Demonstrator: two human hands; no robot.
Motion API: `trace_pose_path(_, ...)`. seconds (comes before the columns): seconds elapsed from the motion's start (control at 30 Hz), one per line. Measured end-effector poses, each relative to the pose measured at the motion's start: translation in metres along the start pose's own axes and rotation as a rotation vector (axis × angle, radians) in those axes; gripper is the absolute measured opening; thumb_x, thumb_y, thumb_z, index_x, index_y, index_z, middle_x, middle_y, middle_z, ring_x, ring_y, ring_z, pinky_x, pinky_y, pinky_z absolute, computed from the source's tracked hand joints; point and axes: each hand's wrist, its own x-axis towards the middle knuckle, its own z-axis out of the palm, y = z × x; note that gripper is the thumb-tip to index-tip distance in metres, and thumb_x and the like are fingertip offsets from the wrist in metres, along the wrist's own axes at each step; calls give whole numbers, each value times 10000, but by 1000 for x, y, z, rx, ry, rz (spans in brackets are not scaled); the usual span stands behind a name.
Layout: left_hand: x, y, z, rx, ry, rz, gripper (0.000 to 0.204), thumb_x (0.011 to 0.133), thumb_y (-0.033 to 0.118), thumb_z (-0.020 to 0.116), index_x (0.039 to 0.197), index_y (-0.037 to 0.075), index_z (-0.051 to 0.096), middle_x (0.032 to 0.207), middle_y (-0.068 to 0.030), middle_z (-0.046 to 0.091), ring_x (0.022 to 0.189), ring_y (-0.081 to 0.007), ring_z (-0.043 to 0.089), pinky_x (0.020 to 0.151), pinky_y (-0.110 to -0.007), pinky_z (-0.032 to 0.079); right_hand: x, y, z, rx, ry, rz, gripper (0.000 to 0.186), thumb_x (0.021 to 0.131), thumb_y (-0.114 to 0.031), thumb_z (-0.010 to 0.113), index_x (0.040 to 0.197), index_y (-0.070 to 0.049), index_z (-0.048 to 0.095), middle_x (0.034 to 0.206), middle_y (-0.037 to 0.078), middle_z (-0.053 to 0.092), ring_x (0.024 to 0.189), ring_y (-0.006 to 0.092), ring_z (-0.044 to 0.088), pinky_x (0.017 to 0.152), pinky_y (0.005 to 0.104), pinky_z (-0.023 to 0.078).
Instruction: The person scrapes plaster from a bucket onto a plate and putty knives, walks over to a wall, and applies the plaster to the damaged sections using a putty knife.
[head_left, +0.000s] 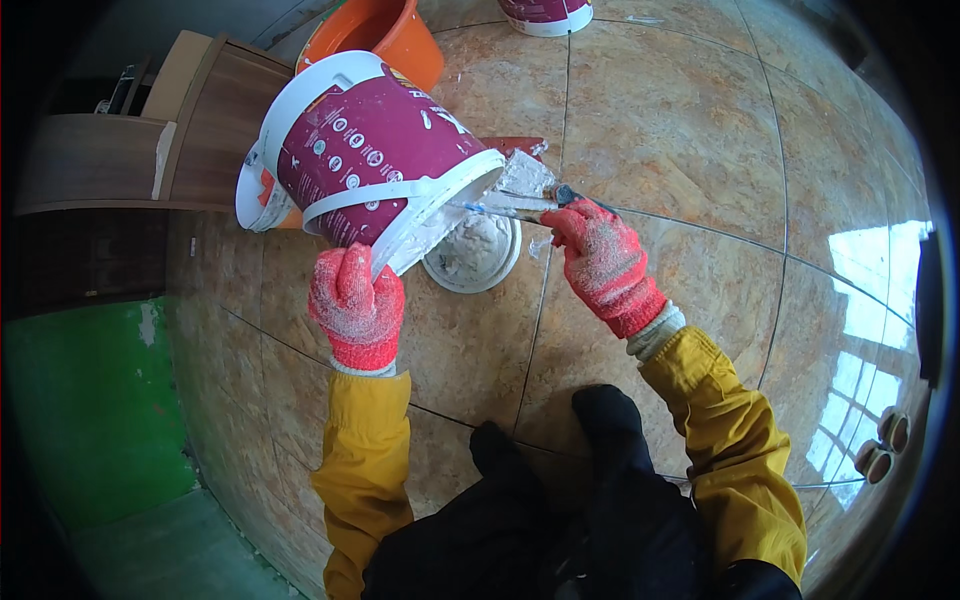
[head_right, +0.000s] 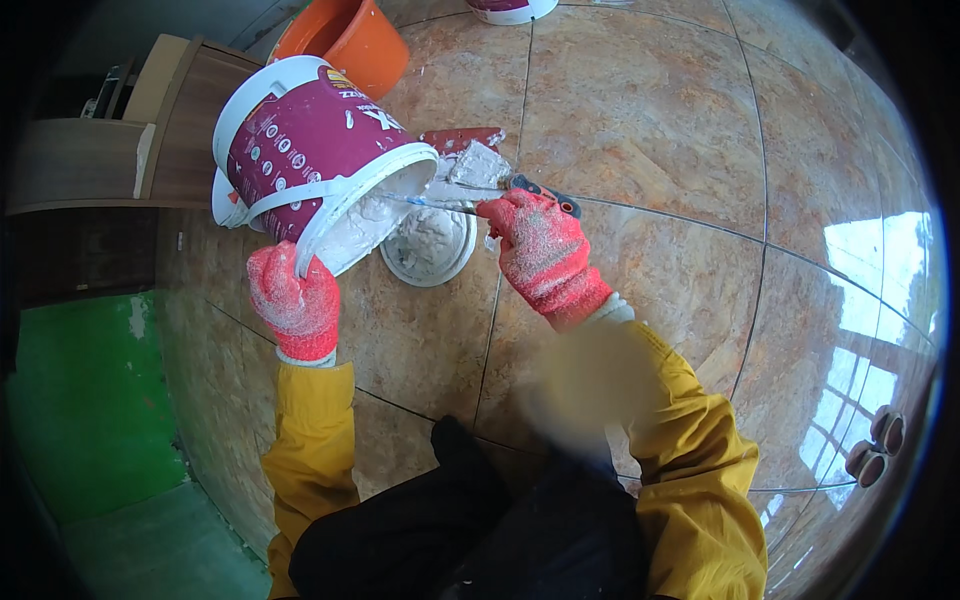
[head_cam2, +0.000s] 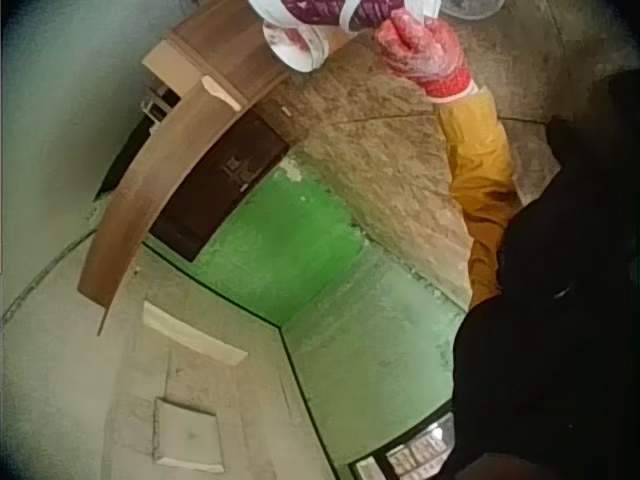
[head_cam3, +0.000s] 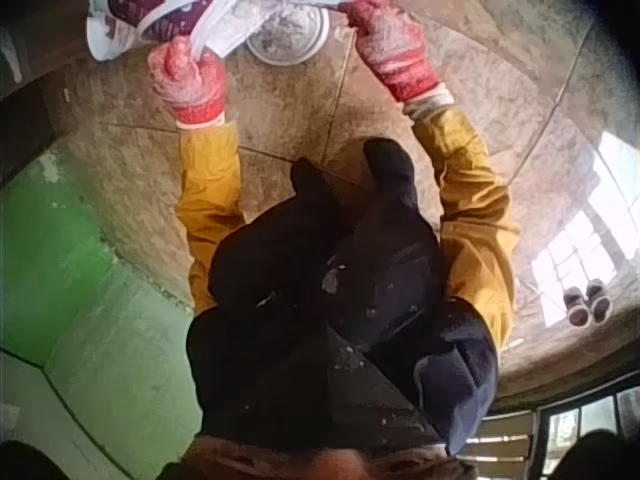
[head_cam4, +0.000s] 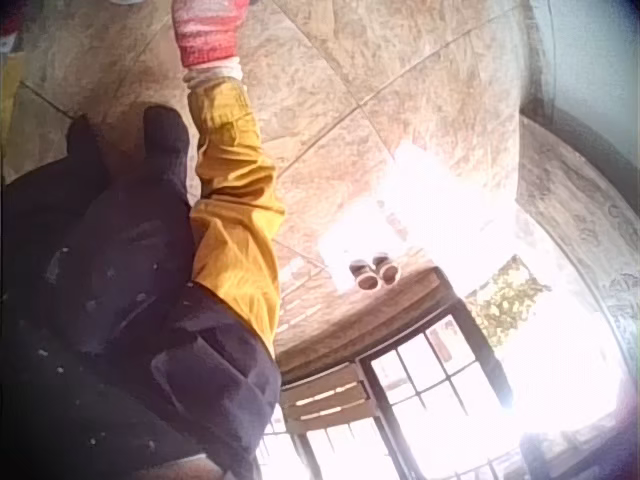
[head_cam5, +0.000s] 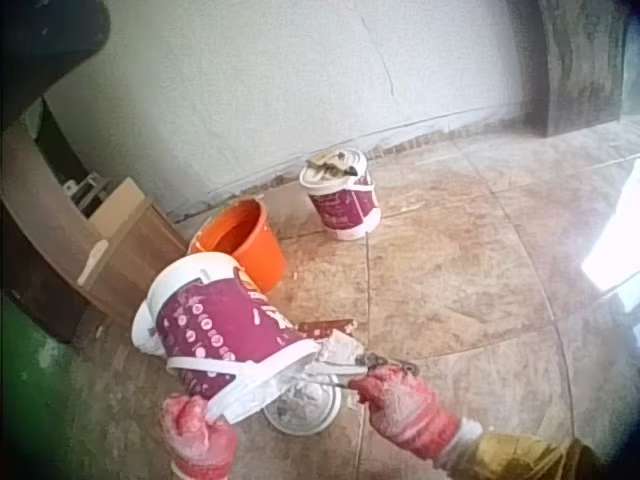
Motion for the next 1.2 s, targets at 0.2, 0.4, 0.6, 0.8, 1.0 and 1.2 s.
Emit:
trace_pose_path(0.2, 2, 2, -1, -9, 5, 41, 446, 674, -24, 669, 1060, 91, 477, 831, -108, 532, 654, -275, 579, 510, -368, 460, 11, -11, 6, -114, 55, 79, 347, 689, 3, 537, 998, -135, 610, 866, 68, 592, 827, 277, 589, 684, 385, 469)
trace_pose_path(0.4, 3, 0, -2, -38, -22, 4, 365, 694, -33, 641, 1016, 46, 488, 841, -154, 527, 713, -325, 559, 576, -406, 460, -12, 1, 5, 44, 10, 59, 341, 697, 36, 513, 974, -133, 612, 819, 66, 594, 816, 275, 594, 673, 381, 476)
trace_pose_path(0.6, -5, 0, 0, 3, -2, 26, 460, 668, -26, 652, 1072, 98, 471, 831, -99, 527, 651, -277, 573, 513, -368, 460, 6, -3, 8, 42, 50, 77, 351, 695, 47, 506, 967, -142, 620, 821, 66, 600, 788, 273, 598, 654, 377, 472)
trace_pose_path(0.8, -3, 1, 1, -30, -46, 39, 464, 649, -5, 653, 1066, 93, 475, 833, -98, 520, 675, -282, 569, 519, -376, 461, 5, 7, 18, 12, -4, 33, 365, 683, 59, 500, 965, -135, 628, 826, 67, 603, 789, 264, 599, 664, 356, 466)
trace_pose_path(1.0, -10, -4, 1, 12, -40, 32, 469, 635, 2, 657, 1060, 94, 481, 835, -95, 509, 681, -281, 561, 547, -385, 470, -16, 11, 2, -15, 5, 15, 345, 679, 54, 515, 952, -128, 624, 790, 50, 605, 790, 246, 607, 633, 368, 487)
trace_pose_path(1.2, -6, -1, -1, -30, -58, 62, 523, 585, 8, 670, 1064, 101, 483, 856, -94, 509, 696, -285, 561, 552, -393, 471, -20, 8, 10, -118, 71, 62, 376, 694, 42, 525, 1014, -139, 605, 837, 47, 603, 797, 249, 606, 636, 374, 492)
